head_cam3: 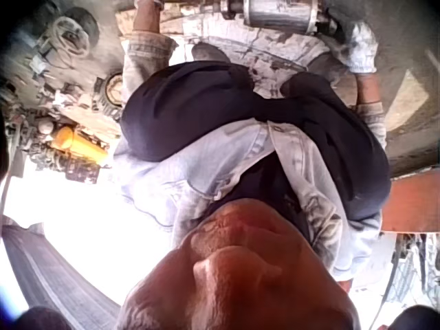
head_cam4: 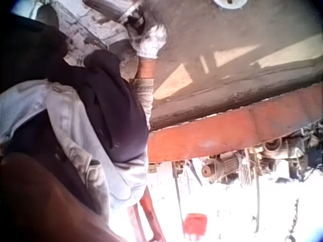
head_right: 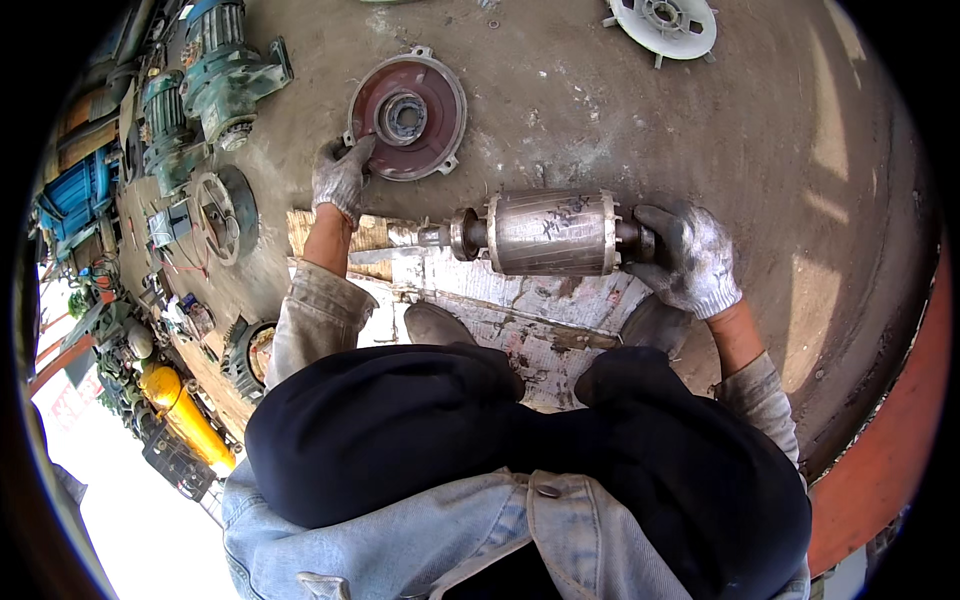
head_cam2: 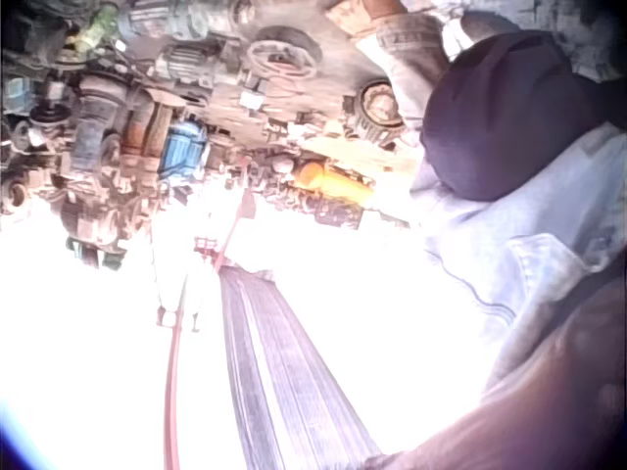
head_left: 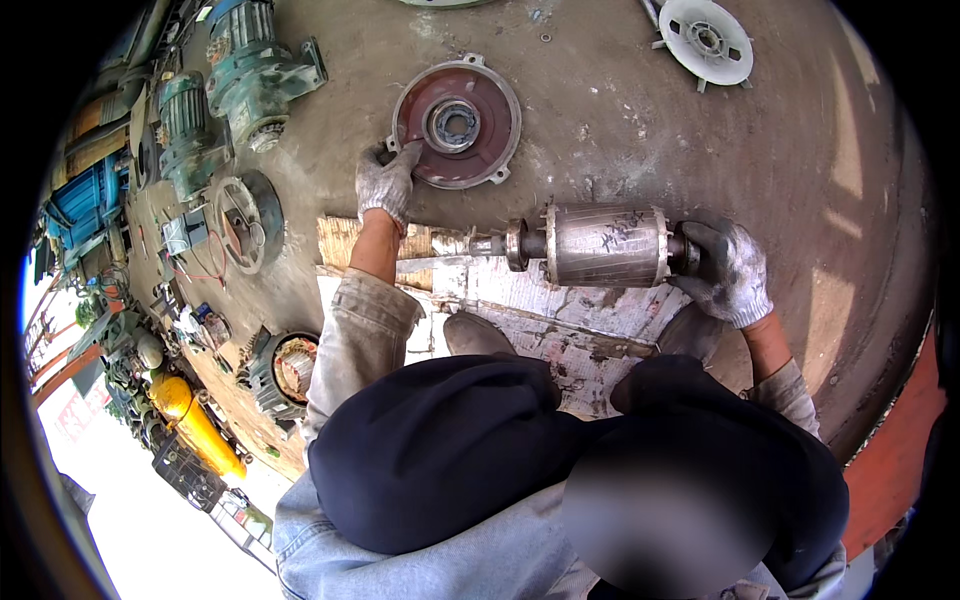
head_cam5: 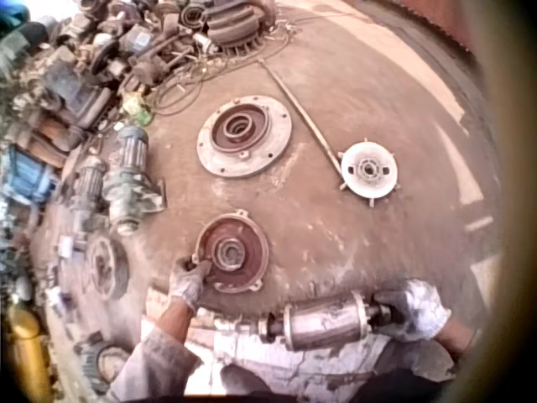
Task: The person disassembles an electric motor by removing the end caps and extracting the rotor. They then clean the internal components and reassemble the motor, placing the rotor back into the housing and securing the end caps.
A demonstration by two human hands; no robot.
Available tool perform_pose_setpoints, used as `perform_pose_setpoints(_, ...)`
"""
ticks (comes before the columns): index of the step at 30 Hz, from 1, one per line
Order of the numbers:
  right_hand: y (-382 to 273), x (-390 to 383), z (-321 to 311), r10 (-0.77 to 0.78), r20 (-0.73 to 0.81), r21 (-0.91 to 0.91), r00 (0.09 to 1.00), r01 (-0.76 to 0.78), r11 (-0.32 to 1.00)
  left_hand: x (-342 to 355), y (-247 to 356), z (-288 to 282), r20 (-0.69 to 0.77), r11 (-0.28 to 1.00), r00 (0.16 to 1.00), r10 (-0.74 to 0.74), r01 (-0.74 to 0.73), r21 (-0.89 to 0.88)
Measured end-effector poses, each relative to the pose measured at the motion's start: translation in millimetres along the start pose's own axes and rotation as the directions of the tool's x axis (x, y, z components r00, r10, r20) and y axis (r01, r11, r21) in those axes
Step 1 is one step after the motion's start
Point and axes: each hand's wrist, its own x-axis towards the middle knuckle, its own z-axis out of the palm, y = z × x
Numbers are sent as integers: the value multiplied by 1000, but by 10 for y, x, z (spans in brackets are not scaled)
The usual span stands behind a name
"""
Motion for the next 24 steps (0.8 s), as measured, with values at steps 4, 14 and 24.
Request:
perform_pose_setpoints(4,-44,50,-6,-15,9,19,1000,15,1000,-87,333,50,-132,958,971,198,-164,235)
perform_pose_setpoints(14,-105,521,-636,-1,284,10,959,-2,1000,-741,1491,668,-62,526,522,851,-842,120)
perform_pose_setpoints(24,-242,1642,-106,-97,282,-203,954,158,966,-833,1408,736,66,644,644,762,-743,-182)
